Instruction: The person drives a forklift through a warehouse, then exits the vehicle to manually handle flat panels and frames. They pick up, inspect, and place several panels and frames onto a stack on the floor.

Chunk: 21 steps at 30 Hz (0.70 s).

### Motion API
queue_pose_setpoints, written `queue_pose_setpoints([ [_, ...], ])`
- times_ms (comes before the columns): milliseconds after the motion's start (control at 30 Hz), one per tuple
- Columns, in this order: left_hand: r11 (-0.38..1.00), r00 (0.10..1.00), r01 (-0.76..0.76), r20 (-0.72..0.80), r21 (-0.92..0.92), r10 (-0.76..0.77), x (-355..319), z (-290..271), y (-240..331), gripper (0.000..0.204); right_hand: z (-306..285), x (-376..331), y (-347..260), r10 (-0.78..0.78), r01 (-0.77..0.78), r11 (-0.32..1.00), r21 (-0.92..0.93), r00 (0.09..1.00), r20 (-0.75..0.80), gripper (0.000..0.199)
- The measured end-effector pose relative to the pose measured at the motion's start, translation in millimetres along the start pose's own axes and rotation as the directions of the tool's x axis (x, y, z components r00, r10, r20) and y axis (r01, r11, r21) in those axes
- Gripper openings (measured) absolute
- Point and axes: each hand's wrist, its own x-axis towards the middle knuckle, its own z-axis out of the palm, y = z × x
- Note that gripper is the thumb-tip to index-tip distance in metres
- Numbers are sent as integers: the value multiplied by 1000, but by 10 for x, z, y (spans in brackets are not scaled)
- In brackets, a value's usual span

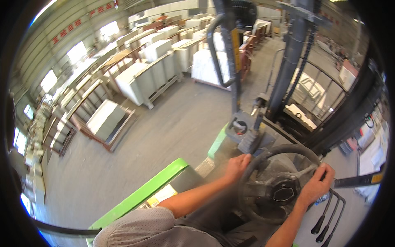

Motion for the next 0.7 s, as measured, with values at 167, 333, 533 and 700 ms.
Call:
queue_pose_setpoints([
  [167,1000,1000,27,-5,-13,-27,-75,-51,-8,40,108,-57,-180,10,-14,996,93,999,48,18],
  [333,1000,1000,24,-7,-5,-24,-196,-96,55,39,194,-140,-469,-78,63,989,137,991,106,16],
  [533,1000,1000,17,17,12,-17,-279,-112,70,41,251,-331,-750,-222,190,960,204,964,145,12],
  [700,1000,1000,-1,-2,-9,1,-344,-34,132,39,228,-456,-901,-259,203,939,276,948,183,8],
])
